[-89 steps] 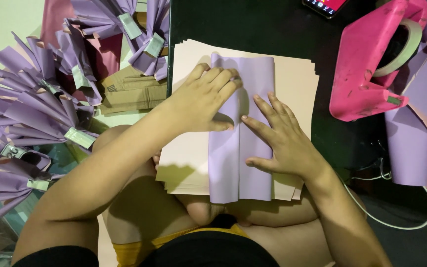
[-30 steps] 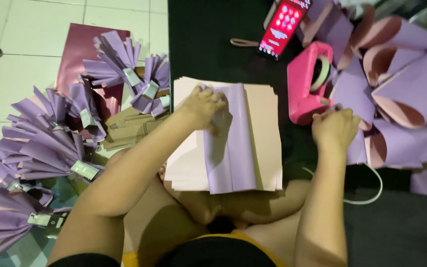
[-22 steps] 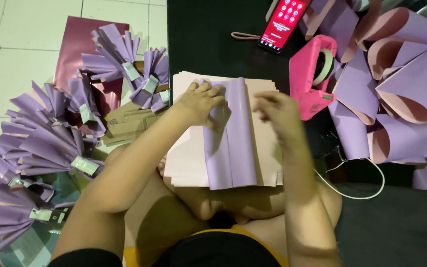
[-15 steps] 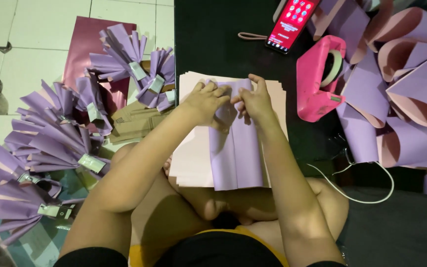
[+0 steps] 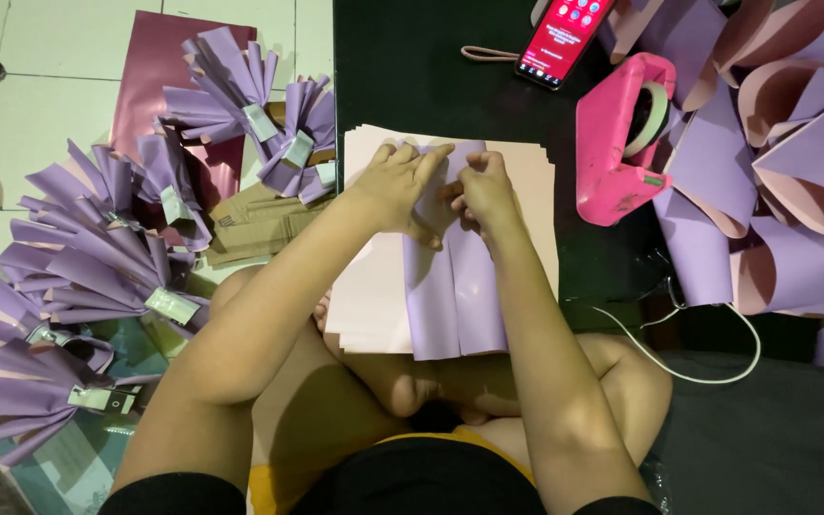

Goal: Assembling decorative paper bouquets by folding and taping colored paper sheets.

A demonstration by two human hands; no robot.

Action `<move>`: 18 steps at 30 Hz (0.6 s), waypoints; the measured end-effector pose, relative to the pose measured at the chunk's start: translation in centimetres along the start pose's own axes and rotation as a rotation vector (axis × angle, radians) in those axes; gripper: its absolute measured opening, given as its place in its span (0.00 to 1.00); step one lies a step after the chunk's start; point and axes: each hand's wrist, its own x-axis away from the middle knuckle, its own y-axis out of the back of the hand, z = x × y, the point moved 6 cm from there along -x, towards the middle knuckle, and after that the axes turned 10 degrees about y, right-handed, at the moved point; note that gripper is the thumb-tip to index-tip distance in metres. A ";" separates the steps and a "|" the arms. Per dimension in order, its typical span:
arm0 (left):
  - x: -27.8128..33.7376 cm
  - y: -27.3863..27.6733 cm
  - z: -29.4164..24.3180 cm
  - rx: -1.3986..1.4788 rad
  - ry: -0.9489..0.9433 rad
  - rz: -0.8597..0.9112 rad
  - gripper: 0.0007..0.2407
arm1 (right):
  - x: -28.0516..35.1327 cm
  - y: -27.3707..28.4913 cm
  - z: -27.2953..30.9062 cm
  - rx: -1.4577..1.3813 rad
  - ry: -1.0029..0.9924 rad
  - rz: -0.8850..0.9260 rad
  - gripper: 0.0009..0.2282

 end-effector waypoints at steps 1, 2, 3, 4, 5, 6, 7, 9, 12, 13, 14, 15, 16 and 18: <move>0.0 0.0 0.0 -0.009 0.005 0.015 0.56 | -0.6 -0.1 -0.5 0.052 -0.023 -0.006 0.17; 0.0 0.1 0.0 -0.018 0.013 0.029 0.56 | -1.2 -0.2 -1.0 0.104 -0.044 -0.010 0.17; 0.0 0.1 0.0 -0.018 0.014 0.027 0.56 | -0.4 -0.2 -0.2 0.105 -0.041 -0.009 0.17; 0.1 0.1 0.0 -0.007 0.014 0.027 0.55 | 0.3 -0.1 0.6 0.088 -0.026 -0.009 0.17; 0.1 0.1 0.0 0.003 0.013 0.026 0.55 | 1.1 0.0 1.4 0.071 -0.010 -0.009 0.17; 0.1 0.0 0.0 0.004 0.013 0.026 0.55 | 1.3 0.0 1.5 0.071 -0.010 -0.010 0.17; 0.1 -0.1 0.0 -0.001 0.011 0.021 0.54 | 1.4 0.0 1.7 0.072 0.005 -0.013 0.17; 0.0 0.1 -0.2 -0.007 0.006 0.016 0.53 | 1.7 0.0 2.1 0.071 0.020 -0.018 0.17; 0.2 0.4 -0.3 -0.033 0.020 0.023 0.53 | 1.9 -0.2 2.4 0.058 0.058 -0.022 0.19; 0.2 0.4 -0.3 -0.020 0.015 0.028 0.53 | 1.7 -0.2 2.4 0.075 0.069 -0.025 0.19; 0.2 0.3 -0.3 -0.005 0.009 0.036 0.52 | 1.6 -0.1 2.3 0.093 0.077 -0.028 0.19; 0.1 0.4 -0.4 -0.003 0.007 0.039 0.52 | 1.4 -0.2 2.4 0.093 0.073 -0.028 0.19; 0.1 0.4 -0.4 -0.021 0.012 0.036 0.51 | 1.4 -0.3 2.5 0.164 0.073 -0.018 0.18; 0.0 0.2 -0.4 -0.036 0.016 0.041 0.51 | 1.3 -0.4 2.7 0.237 0.065 -0.006 0.16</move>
